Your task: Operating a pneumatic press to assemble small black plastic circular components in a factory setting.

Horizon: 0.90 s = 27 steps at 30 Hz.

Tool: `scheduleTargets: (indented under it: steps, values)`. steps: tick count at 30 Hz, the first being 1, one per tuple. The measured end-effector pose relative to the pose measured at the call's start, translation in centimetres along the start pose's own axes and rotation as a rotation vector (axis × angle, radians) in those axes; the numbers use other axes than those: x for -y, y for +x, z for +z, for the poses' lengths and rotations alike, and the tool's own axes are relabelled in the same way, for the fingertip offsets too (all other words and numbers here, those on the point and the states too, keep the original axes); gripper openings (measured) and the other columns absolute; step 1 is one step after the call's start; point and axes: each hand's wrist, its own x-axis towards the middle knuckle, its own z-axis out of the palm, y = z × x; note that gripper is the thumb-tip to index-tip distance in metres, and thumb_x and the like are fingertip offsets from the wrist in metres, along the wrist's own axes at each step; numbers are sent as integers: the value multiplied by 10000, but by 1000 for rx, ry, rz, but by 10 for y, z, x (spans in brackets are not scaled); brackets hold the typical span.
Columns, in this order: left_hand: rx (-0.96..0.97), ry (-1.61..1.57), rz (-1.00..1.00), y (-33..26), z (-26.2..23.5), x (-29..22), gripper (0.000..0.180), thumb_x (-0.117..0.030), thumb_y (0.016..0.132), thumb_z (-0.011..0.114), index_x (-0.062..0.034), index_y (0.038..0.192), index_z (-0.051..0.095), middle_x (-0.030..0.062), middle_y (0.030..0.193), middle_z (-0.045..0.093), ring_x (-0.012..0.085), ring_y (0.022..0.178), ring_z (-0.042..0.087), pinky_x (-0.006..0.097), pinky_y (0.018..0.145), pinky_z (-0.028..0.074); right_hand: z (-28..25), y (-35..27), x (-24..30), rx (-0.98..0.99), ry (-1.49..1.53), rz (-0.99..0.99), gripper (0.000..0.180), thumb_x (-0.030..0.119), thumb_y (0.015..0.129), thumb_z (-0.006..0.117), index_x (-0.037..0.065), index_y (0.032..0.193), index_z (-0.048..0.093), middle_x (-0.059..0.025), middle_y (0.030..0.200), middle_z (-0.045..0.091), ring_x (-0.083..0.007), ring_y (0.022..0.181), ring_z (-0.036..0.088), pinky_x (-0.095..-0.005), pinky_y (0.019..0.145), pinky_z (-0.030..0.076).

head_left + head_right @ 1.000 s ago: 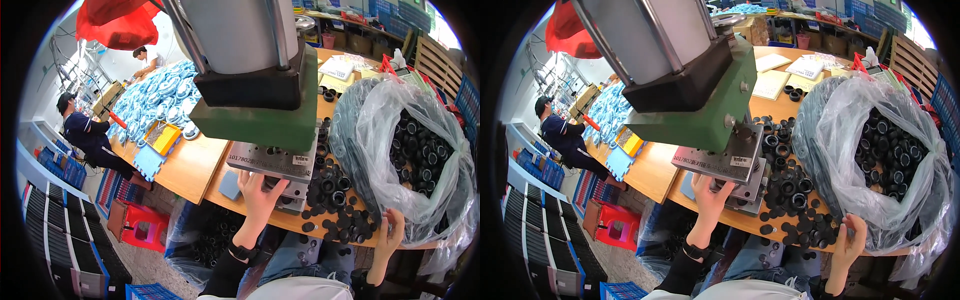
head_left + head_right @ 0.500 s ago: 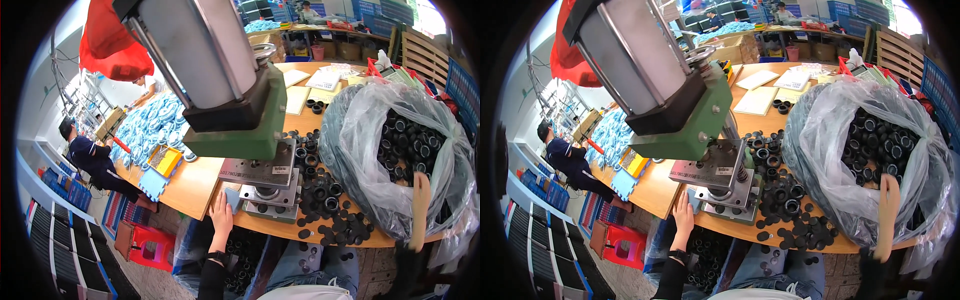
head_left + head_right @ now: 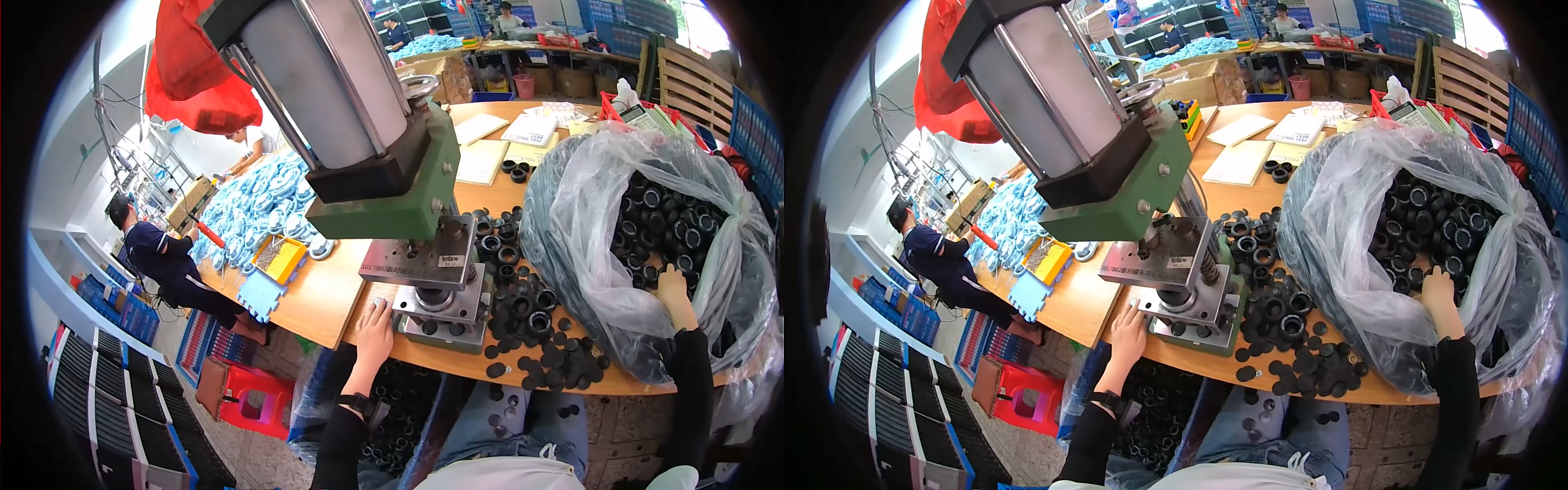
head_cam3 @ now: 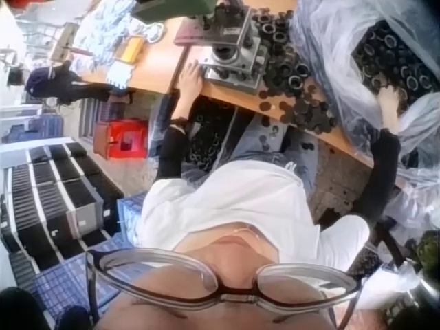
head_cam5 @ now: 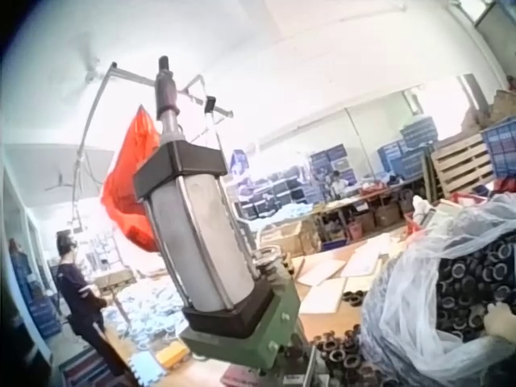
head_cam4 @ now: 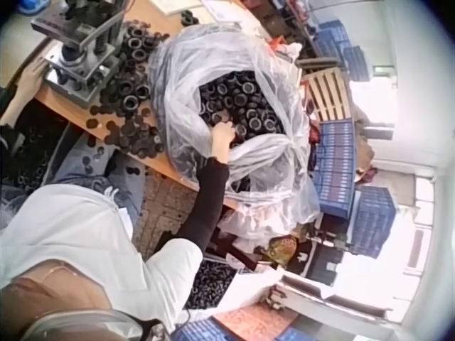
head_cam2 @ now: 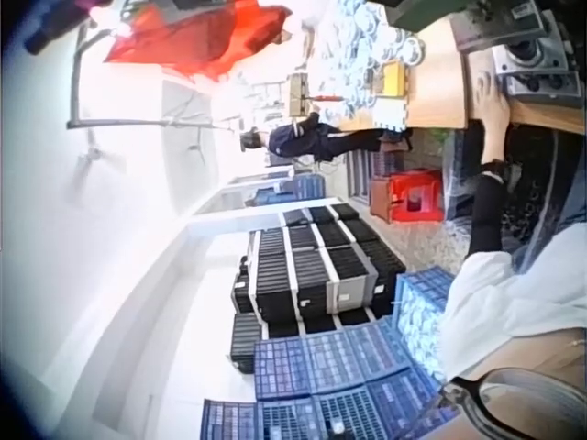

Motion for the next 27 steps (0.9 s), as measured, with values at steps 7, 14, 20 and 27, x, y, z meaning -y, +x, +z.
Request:
scheduleTargets:
  steps: [7, 14, 20, 27]
  values:
    - [-15, 32, -50, -3, 19, 12, 252, -207, 889, 552, -22, 1041, 634, 183, 1314, 502, 406, 1226, 420, 490, 1018, 351, -78, -19, 4, -294, 369, 281, 491, 152, 615, 829, -41, 955, 533, -201, 911, 618, -369, 922, 578, -436, 798, 481]
    - [-594, -798, -346, 17, 0, -63, 282, -135, 946, 405, 32, 1075, 592, 168, 1063, 601, 298, 1012, 550, 419, 920, 401, -56, -52, -12, -596, 947, 157, 340, 169, 779, 665, -21, 1003, 495, -256, 948, 572, -405, 920, 570, -438, 810, 457]
    - [-558, -587, 124, 48, -71, -133, 558, -147, 834, 682, 87, 1282, 447, 237, 1223, 544, 376, 1075, 551, 436, 967, 425, -161, -134, 41, -85, 2227, 243, 304, 322, 983, 433, 49, 1093, 510, -128, 1045, 640, -205, 875, 629, -325, 717, 466]
    - [-448, -560, -362, 67, -45, -120, 227, -148, 892, 581, 31, 1031, 592, 176, 987, 593, 296, 906, 551, 438, 846, 410, -177, -189, 155, 68, 2415, -6, 288, 7, 887, 580, 1, 1145, 451, -147, 1253, 509, -223, 1074, 563, -347, 919, 457]
